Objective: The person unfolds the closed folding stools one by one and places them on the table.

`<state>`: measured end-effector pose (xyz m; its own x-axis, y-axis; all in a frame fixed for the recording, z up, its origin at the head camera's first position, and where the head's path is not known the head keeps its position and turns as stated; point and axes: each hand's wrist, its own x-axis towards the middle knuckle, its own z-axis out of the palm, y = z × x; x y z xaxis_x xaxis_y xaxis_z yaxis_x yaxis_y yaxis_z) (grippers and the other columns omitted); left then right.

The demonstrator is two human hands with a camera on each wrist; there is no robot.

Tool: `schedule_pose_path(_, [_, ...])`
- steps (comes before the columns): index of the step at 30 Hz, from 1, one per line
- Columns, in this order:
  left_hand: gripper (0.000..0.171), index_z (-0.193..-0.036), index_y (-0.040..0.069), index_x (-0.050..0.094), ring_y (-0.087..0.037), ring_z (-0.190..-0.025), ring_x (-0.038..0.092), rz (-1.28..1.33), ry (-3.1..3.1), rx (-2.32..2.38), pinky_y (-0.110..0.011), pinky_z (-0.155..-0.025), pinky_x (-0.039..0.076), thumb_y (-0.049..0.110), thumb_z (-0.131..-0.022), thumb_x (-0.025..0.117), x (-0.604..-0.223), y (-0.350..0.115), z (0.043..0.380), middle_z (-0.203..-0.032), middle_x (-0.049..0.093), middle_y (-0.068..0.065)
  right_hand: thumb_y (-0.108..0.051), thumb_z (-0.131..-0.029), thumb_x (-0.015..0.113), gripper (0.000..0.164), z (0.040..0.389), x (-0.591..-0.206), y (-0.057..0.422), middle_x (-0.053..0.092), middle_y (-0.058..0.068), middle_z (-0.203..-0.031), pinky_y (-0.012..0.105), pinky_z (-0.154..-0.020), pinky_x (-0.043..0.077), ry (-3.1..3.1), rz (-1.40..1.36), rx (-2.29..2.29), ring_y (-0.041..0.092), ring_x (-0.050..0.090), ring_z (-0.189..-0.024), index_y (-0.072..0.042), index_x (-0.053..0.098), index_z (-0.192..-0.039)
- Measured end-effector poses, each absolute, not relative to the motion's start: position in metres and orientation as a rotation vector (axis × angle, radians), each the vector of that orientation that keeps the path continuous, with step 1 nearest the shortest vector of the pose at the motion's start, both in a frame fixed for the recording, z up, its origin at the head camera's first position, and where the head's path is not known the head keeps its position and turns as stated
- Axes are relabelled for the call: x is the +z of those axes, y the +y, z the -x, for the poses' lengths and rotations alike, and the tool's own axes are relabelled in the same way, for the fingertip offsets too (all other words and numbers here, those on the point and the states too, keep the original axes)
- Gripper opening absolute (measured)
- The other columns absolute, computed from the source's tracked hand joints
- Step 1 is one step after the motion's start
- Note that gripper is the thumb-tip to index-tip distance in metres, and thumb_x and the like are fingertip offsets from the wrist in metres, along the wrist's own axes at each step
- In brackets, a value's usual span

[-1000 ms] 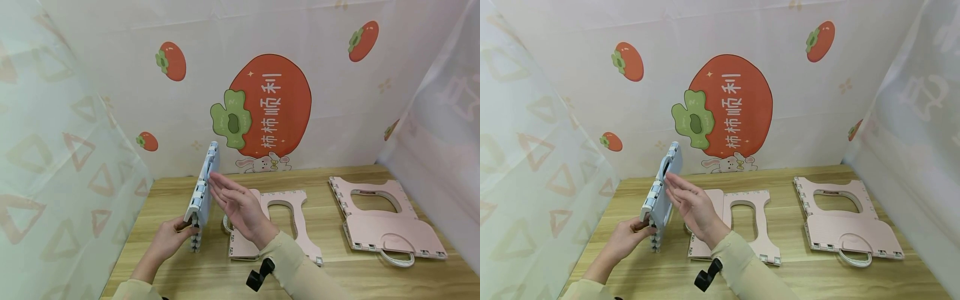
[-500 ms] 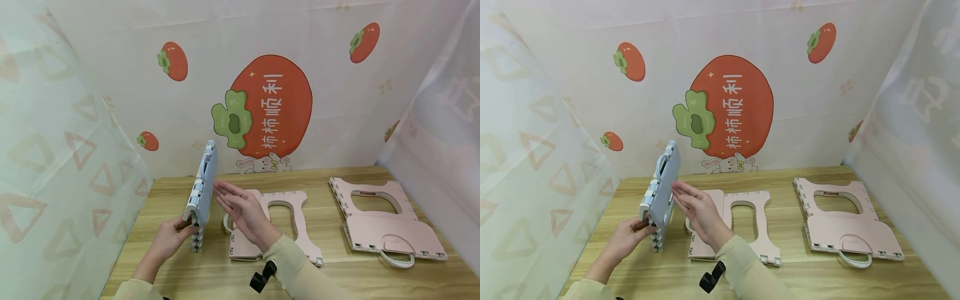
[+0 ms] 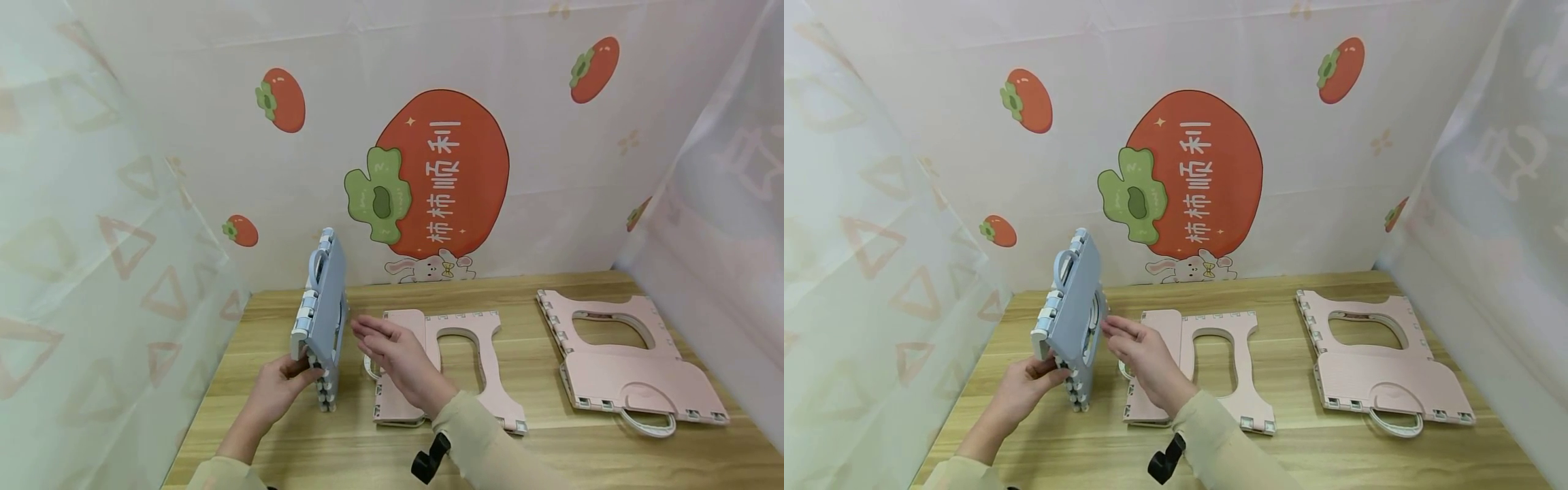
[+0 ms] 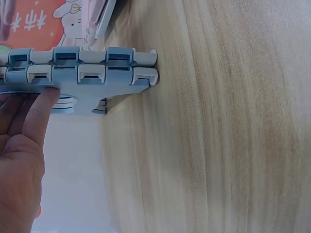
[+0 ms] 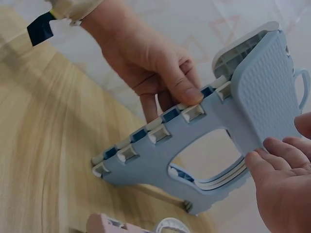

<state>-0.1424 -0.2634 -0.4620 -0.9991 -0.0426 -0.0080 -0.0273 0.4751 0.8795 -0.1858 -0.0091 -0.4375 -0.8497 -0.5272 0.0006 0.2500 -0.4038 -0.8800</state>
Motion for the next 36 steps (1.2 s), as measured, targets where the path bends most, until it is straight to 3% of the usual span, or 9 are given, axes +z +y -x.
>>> schedule_pose_path(6, [0.045,-0.125,0.001,0.07,-0.03,-0.12,0.065,-0.088,-2.636,-1.686,-0.043,-0.097,0.057,0.026,-0.09,0.081,-0.465,-0.264,0.142,-0.127,0.068,-0.019,-0.015,-0.103,0.06,0.05,0.182,-0.449,-0.014,0.053,0.007,-0.151,0.037,-0.117,0.04,1.538,0.375,-2.122,0.021,0.046,-0.143,-0.009,0.049,-0.151])
schedule_pose_path(16, [0.046,-0.127,0.002,0.07,-0.03,-0.124,0.062,-0.114,-2.631,-1.734,-0.044,-0.101,0.055,0.029,-0.09,0.08,-0.467,-0.263,0.143,-0.131,0.067,-0.016,-0.025,-0.103,0.064,0.057,0.178,-0.458,-0.024,0.047,0.007,-0.157,0.047,-0.119,0.037,1.749,0.497,-1.88,0.028,0.041,-0.147,-0.013,0.045,-0.155])
schedule_pose_path(27, [0.051,-0.131,0.004,0.068,-0.032,-0.128,0.06,-0.114,-2.665,-1.702,-0.05,-0.104,0.052,0.033,-0.09,0.079,-0.47,-0.262,0.144,-0.135,0.064,-0.015,-0.022,-0.102,0.064,0.06,0.172,-0.461,-0.03,0.043,0.006,-0.16,0.047,-0.117,0.04,1.887,0.539,-1.755,0.036,0.04,-0.146,-0.014,0.041,-0.157])
schedule_pose_path(36, [0.054,-0.133,0.006,0.067,-0.033,-0.127,0.061,-0.106,-2.667,-1.681,-0.049,-0.101,0.055,0.036,-0.089,0.08,-0.473,-0.264,0.144,-0.136,0.064,-0.016,-0.024,-0.102,0.064,0.061,0.171,-0.463,-0.037,0.043,0.004,-0.16,0.043,-0.115,0.043,1.997,0.628,-1.662,0.033,0.045,-0.143,-0.012,0.04,-0.157])
